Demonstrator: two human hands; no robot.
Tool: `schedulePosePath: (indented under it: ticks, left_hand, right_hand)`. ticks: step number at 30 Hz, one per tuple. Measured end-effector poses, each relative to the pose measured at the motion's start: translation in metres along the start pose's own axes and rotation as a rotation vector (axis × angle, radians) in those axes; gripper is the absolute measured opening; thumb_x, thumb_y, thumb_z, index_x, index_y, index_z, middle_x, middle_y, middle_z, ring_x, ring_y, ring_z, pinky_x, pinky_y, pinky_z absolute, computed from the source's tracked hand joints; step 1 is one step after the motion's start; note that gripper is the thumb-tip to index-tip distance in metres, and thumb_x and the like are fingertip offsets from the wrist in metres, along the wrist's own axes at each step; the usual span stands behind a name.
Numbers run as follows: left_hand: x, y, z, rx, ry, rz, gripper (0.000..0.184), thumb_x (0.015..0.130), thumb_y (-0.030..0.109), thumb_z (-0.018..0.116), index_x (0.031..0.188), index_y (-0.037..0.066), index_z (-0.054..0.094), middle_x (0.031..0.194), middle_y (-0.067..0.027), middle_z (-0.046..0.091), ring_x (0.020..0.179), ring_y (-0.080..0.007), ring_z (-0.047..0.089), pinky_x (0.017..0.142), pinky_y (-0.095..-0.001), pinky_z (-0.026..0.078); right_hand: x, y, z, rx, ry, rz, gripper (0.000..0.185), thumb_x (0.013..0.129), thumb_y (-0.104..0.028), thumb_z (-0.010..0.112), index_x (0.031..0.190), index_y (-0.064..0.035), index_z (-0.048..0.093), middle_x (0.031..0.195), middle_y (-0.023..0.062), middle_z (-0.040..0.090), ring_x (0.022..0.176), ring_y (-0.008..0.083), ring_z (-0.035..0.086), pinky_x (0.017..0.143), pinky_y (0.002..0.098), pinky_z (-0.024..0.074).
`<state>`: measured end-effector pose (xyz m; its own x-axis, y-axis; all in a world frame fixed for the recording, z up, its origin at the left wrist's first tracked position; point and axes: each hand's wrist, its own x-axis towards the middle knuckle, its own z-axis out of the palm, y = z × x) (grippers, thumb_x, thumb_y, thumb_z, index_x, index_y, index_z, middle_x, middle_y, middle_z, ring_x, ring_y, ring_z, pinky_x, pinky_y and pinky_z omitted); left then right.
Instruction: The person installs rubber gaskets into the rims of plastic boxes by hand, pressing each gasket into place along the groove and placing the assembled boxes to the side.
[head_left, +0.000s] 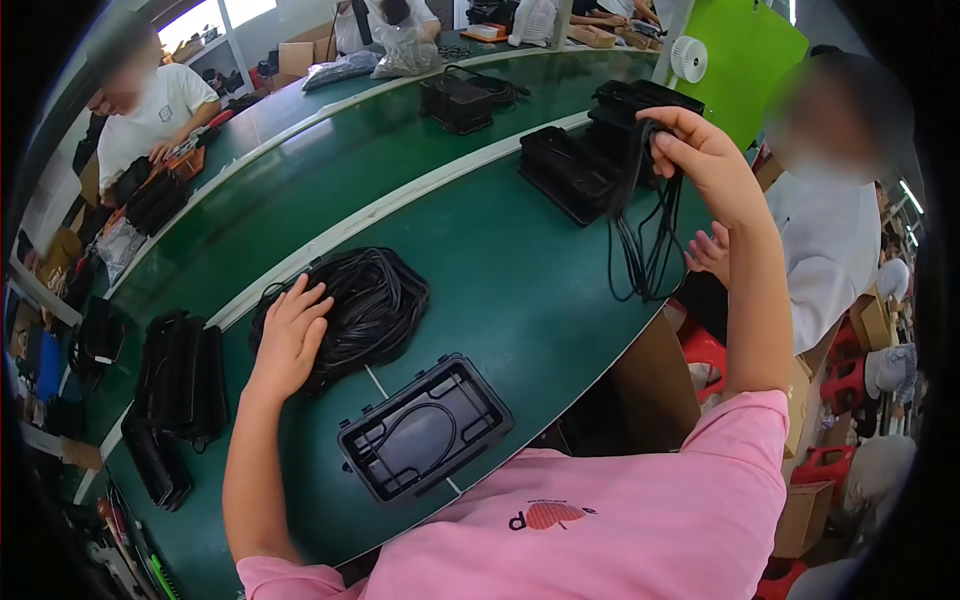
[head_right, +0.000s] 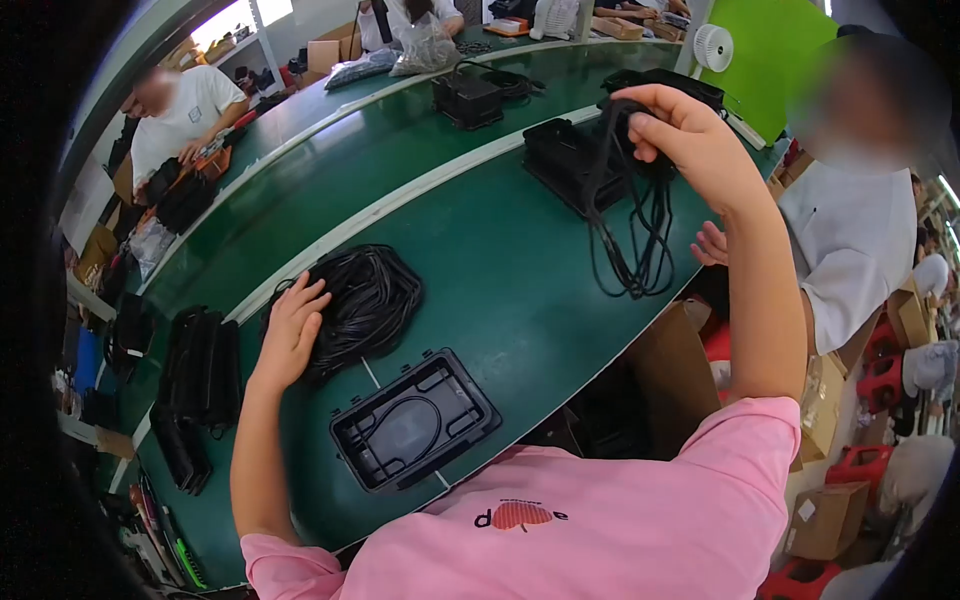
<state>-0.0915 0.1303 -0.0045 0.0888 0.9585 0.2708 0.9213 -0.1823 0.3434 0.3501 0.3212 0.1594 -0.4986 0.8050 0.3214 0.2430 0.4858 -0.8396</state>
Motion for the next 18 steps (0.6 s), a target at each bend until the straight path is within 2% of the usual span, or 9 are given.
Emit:
schedulePosePath:
  ticks: [2, 4, 6, 8, 10, 12, 15, 16, 18]
  left_hand:
    - [0.000, 0.000, 0.000, -0.002, 0.002, 0.006, 0.033, 0.099, 0.018, 0.046, 0.124, 0.003, 0.062, 0.138, -0.0128, 0.053, 0.141, -0.0302, 0.035, 0.116, -0.0469, 0.023]
    - [0.000, 0.002, -0.001, 0.016, 0.006, 0.010, 0.031, 0.098, 0.017, 0.048, 0.122, 0.003, 0.063, 0.137, -0.0125, 0.054, 0.140, -0.0301, 0.036, 0.115, -0.0467, 0.024]
    - [0.000, 0.000, 0.000, 0.033, 0.021, 0.027, 0.029, 0.097, 0.016, 0.051, 0.119, 0.003, 0.064, 0.135, -0.0122, 0.056, 0.139, -0.0300, 0.037, 0.114, -0.0465, 0.025]
    - [-0.001, 0.001, -0.001, 0.045, 0.029, 0.023, 0.028, 0.096, 0.015, 0.052, 0.118, 0.003, 0.065, 0.134, -0.0123, 0.056, 0.139, -0.0298, 0.038, 0.113, -0.0459, 0.026]
    - [-0.001, 0.004, -0.004, 0.048, 0.039, 0.016, 0.029, 0.097, 0.015, 0.051, 0.119, 0.003, 0.065, 0.134, -0.0120, 0.056, 0.139, -0.0296, 0.038, 0.113, -0.0452, 0.026]
    - [-0.002, 0.006, -0.006, 0.050, 0.063, 0.005, 0.029, 0.097, 0.015, 0.050, 0.119, 0.003, 0.065, 0.135, -0.0115, 0.056, 0.138, -0.0294, 0.039, 0.114, -0.0447, 0.025]
    - [-0.008, 0.009, -0.008, 0.046, 0.088, -0.020, 0.029, 0.097, 0.015, 0.050, 0.120, 0.003, 0.064, 0.137, -0.0109, 0.055, 0.138, -0.0291, 0.039, 0.114, -0.0445, 0.025]
    - [-0.011, 0.011, -0.009, 0.052, 0.104, -0.025, 0.029, 0.097, 0.014, 0.050, 0.121, 0.004, 0.063, 0.137, -0.0110, 0.054, 0.138, -0.0291, 0.039, 0.113, -0.0443, 0.025]
    - [-0.017, 0.012, -0.012, 0.086, 0.146, -0.005, 0.030, 0.096, 0.014, 0.051, 0.122, 0.004, 0.063, 0.137, -0.0111, 0.054, 0.138, -0.0291, 0.039, 0.113, -0.0440, 0.025]
  right_hand:
    - [-0.010, 0.022, -0.027, -0.135, 0.020, 0.089, 0.035, 0.095, -0.010, 0.054, 0.129, 0.0003, 0.054, 0.082, -0.0011, 0.053, 0.074, 0.0084, 0.049, 0.071, 0.0217, 0.0417]
    - [-0.023, 0.046, -0.049, -0.353, 0.145, 0.203, 0.038, 0.094, -0.006, 0.055, 0.131, -0.0001, 0.052, 0.087, -0.0003, 0.055, 0.077, 0.0080, 0.051, 0.072, 0.0220, 0.0429]
    - [-0.033, 0.077, -0.079, -0.403, 0.166, 0.215, 0.039, 0.091, -0.003, 0.057, 0.130, 0.0004, 0.053, 0.093, 0.0012, 0.058, 0.080, 0.0105, 0.054, 0.074, 0.0243, 0.0451]
    - [-0.043, 0.103, -0.099, -0.694, 0.354, 0.105, 0.039, 0.090, -0.004, 0.058, 0.128, 0.0018, 0.054, 0.097, 0.0034, 0.060, 0.083, 0.0137, 0.055, 0.076, 0.0272, 0.0468]
    - [-0.048, 0.120, -0.123, -0.778, 0.393, 0.113, 0.039, 0.089, -0.004, 0.059, 0.127, 0.0022, 0.055, 0.098, 0.0062, 0.063, 0.086, 0.0156, 0.057, 0.079, 0.0286, 0.0479]
    - [-0.049, 0.122, -0.132, -0.807, 0.416, 0.290, 0.042, 0.086, -0.015, 0.061, 0.128, -0.0100, 0.057, 0.111, 0.0176, 0.067, 0.105, 0.0322, 0.065, 0.088, 0.0378, 0.0503]
    - [-0.046, 0.121, -0.128, -0.916, 0.444, 0.325, 0.044, 0.087, -0.016, 0.060, 0.131, -0.0123, 0.056, 0.111, 0.0187, 0.067, 0.104, 0.0346, 0.064, 0.089, 0.0400, 0.0497]
    - [-0.044, 0.117, -0.124, -1.015, 0.431, 0.376, 0.051, 0.084, -0.014, 0.062, 0.134, -0.0131, 0.053, 0.117, 0.0162, 0.064, 0.109, 0.0340, 0.060, 0.094, 0.0425, 0.0459]
    - [-0.051, 0.107, -0.098, -1.623, 0.523, 0.135, 0.057, 0.081, -0.011, 0.065, 0.136, -0.0137, 0.051, 0.126, 0.0134, 0.058, 0.118, 0.0322, 0.054, 0.099, 0.0445, 0.0411]
